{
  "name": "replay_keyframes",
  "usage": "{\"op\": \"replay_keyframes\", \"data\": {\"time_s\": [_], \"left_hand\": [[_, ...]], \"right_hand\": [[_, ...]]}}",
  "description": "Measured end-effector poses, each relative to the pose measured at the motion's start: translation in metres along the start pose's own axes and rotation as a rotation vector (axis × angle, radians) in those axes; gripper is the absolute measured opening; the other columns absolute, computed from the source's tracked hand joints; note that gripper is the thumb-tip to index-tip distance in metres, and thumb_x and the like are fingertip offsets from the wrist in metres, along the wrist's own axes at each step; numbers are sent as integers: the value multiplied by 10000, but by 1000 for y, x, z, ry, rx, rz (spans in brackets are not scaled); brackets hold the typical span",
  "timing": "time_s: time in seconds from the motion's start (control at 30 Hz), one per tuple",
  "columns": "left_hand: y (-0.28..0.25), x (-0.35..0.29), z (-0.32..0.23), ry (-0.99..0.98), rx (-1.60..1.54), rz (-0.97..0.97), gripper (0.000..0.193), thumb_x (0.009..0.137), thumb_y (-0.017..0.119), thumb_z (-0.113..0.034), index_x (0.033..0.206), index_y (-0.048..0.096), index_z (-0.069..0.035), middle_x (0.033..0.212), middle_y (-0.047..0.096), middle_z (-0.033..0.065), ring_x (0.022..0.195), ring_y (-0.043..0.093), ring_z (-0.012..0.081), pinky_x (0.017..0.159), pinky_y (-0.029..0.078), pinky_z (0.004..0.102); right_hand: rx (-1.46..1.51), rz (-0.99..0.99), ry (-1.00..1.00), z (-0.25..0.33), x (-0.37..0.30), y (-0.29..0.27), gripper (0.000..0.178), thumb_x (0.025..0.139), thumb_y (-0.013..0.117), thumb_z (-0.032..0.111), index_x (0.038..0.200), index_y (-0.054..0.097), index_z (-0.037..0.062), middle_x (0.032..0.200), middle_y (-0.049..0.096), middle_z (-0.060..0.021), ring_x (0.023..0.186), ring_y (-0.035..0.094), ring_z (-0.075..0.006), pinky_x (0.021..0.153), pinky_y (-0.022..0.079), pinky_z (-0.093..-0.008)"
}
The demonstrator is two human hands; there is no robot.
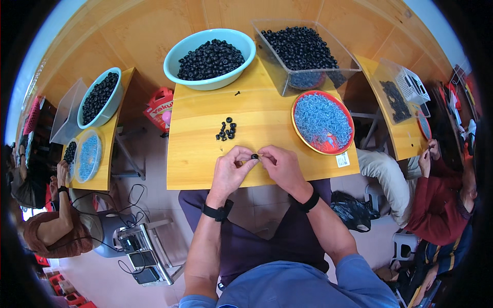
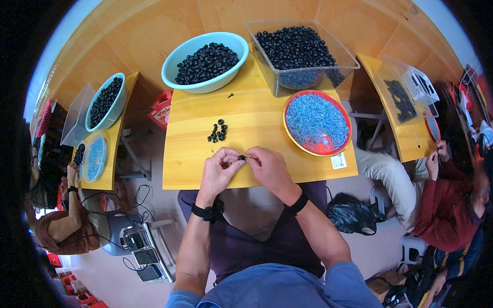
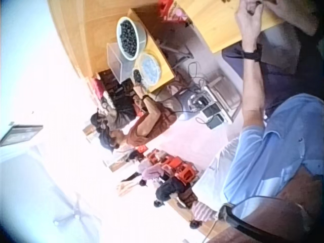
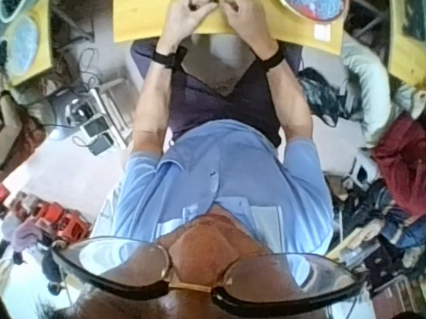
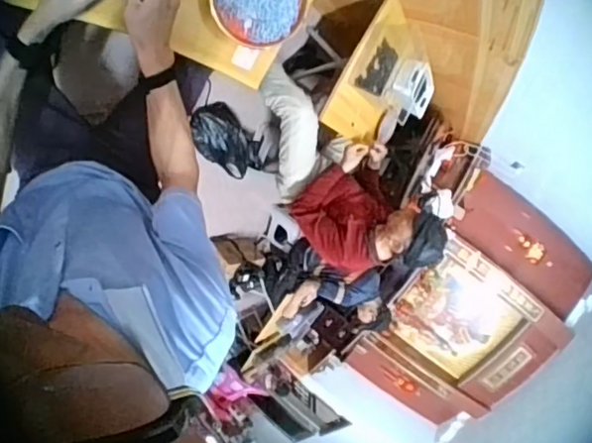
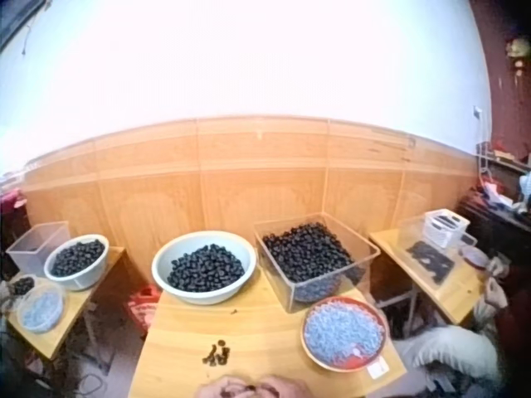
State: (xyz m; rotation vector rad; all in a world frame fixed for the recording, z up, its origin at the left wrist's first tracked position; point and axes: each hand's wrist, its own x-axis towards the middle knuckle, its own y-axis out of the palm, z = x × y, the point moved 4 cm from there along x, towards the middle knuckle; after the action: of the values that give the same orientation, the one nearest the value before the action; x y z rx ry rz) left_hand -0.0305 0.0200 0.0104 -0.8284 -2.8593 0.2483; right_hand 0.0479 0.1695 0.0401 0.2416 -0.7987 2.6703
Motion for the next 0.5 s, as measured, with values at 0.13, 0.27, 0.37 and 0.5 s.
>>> {"op": "replay_keyframes", "data": {"time_s": [0.13,0.27,0.37,0.5], "left_hand": [[2,0,-1,4,-11,9,176,876,788,-95,994,682,-18,867,771,56,731,659,46,608,460,215],[1,1,1,10,20,15,178,874,788,-94,993,681,-17,869,772,59,729,662,49,599,458,221],[0,1,-1,23,13,0,179,874,790,-98,993,683,-17,869,772,60,723,662,54,599,458,225],[0,1,2,31,25,-2,182,873,792,-102,996,686,-18,873,774,64,735,671,55,606,462,226]], "right_hand": [[50,12,60,-13,-1,2,167,881,685,51,1037,681,-8,862,734,-178,789,738,-295,700,571,-369],[83,11,59,-12,0,2,156,882,697,52,1020,688,-20,858,739,-187,785,747,-283,705,578,-355],[71,13,60,-11,1,0,149,888,708,65,1005,691,-25,861,740,-191,789,749,-276,698,580,-345],[61,-18,71,-20,3,-3,153,892,721,80,985,692,-37,836,743,-174,758,752,-235,670,576,-327]]}}
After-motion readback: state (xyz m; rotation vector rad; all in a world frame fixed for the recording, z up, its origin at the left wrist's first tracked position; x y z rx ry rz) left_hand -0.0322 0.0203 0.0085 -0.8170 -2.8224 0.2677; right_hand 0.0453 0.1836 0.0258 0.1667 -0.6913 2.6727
